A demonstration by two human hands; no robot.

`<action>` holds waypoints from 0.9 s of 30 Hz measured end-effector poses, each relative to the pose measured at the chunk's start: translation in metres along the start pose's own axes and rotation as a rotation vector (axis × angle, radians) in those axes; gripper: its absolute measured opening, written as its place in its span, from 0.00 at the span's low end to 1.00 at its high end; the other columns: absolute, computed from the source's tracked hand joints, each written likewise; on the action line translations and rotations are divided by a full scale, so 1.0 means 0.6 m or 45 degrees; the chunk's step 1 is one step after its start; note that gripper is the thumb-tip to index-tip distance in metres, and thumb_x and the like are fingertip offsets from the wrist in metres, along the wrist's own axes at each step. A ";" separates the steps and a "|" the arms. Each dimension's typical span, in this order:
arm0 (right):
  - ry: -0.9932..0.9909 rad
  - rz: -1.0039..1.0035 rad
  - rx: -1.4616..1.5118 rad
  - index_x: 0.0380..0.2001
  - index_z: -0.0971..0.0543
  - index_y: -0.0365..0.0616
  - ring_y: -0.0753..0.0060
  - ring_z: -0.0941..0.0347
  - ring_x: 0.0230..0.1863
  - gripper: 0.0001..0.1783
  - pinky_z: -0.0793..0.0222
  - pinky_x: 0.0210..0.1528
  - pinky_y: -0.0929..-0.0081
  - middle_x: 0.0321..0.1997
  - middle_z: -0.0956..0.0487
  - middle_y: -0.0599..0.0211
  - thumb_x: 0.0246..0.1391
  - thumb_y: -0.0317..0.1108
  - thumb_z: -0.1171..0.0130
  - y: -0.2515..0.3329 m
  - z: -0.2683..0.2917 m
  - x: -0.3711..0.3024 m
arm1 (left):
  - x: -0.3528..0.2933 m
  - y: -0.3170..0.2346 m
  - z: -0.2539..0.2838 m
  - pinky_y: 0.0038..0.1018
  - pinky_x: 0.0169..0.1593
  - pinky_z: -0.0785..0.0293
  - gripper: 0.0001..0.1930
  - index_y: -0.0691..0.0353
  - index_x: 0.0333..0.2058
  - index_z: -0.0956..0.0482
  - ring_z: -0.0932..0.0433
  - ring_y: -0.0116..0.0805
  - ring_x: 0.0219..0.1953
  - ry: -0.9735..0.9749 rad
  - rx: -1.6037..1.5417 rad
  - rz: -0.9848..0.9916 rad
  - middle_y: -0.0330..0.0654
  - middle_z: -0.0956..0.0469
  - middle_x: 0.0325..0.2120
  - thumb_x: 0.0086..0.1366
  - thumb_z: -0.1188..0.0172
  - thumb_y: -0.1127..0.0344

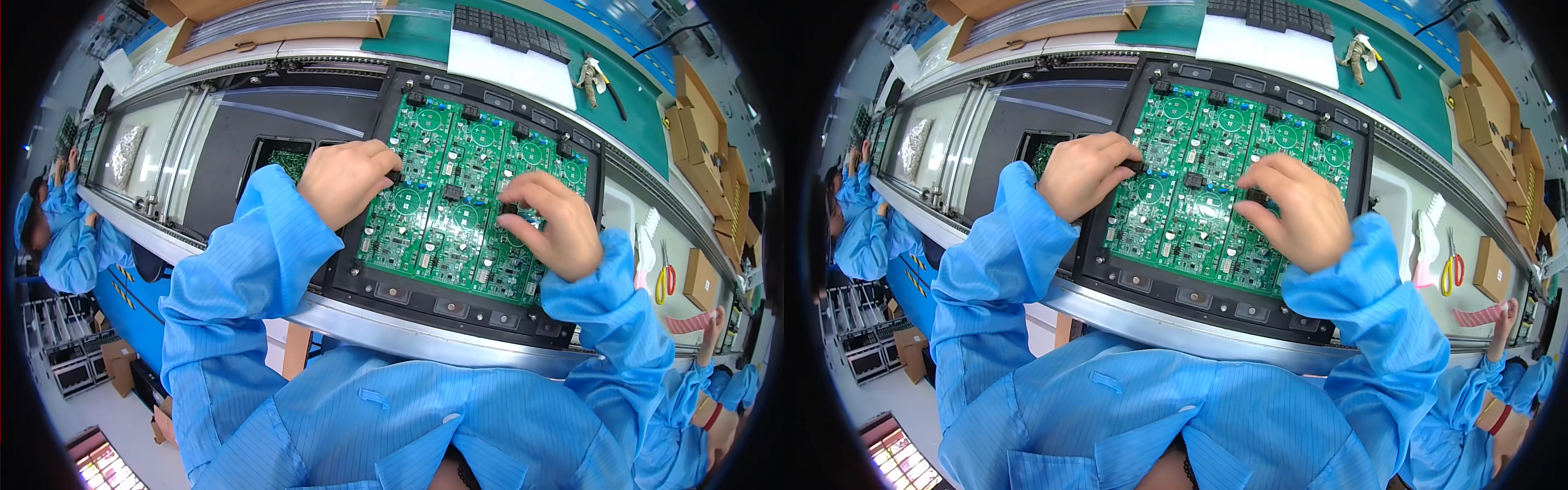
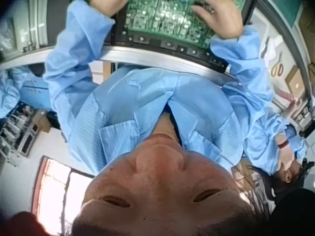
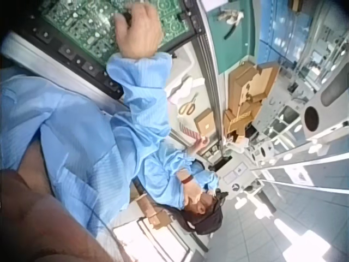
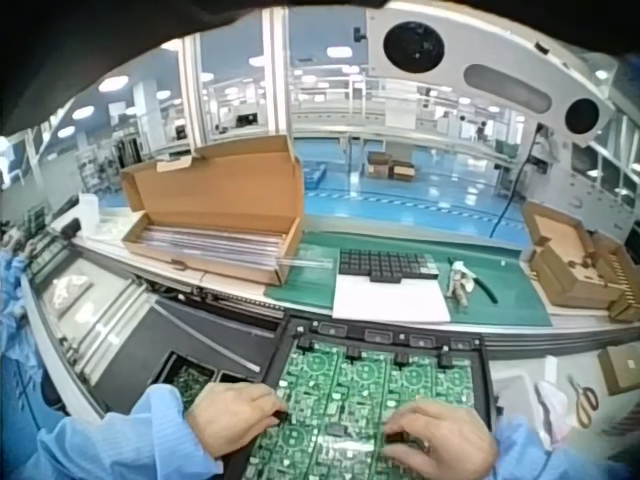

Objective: The person assembles circuit boards on a conveyor line by cutting a plastic tube with pliers, retrieving electronic components, inserting various components onto the boards by hand, and pushing the tray down the conveyor.

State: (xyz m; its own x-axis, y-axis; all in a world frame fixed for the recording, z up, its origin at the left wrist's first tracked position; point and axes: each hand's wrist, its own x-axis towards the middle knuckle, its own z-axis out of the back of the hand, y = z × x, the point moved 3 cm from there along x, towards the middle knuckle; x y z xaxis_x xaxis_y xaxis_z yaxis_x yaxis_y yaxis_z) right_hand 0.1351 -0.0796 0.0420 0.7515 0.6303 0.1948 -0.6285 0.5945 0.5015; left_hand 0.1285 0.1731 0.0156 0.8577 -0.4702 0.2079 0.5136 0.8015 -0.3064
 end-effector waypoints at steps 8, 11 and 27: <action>-0.124 -0.204 0.251 0.33 0.23 0.38 0.74 0.32 0.31 0.13 0.36 0.32 0.83 0.39 0.25 0.65 0.39 0.21 0.40 -0.028 0.050 -0.074 | 0.014 0.018 0.020 0.27 0.34 0.27 0.10 0.59 0.35 0.23 0.22 0.35 0.31 0.084 -0.332 0.296 0.39 0.23 0.34 0.52 0.39 0.68; -0.180 -0.397 0.389 0.33 0.23 0.38 0.76 0.32 0.30 0.12 0.36 0.33 0.84 0.39 0.25 0.65 0.40 0.20 0.41 -0.048 0.069 -0.097 | 0.056 0.056 0.021 0.23 0.36 0.25 0.12 0.66 0.37 0.24 0.22 0.35 0.32 0.068 -0.983 0.628 0.46 0.22 0.35 0.55 0.39 0.67; -0.240 -0.525 0.516 0.33 0.23 0.37 0.78 0.33 0.31 0.11 0.37 0.34 0.86 0.40 0.26 0.65 0.42 0.20 0.43 -0.048 0.059 -0.149 | 0.262 0.148 -0.041 0.25 0.40 0.19 0.20 0.71 0.48 0.37 0.22 0.48 0.42 -0.342 -2.564 0.765 0.68 0.32 0.45 0.64 0.47 0.62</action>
State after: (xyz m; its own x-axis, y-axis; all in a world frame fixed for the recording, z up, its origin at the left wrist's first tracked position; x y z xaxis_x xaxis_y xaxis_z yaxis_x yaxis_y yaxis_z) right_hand 0.0931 -0.1707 0.0397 0.9626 0.2673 0.0434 -0.1795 0.5099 0.8413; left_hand 0.3097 0.1614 -0.0015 0.9572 -0.1716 -0.2330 -0.2856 -0.6901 -0.6650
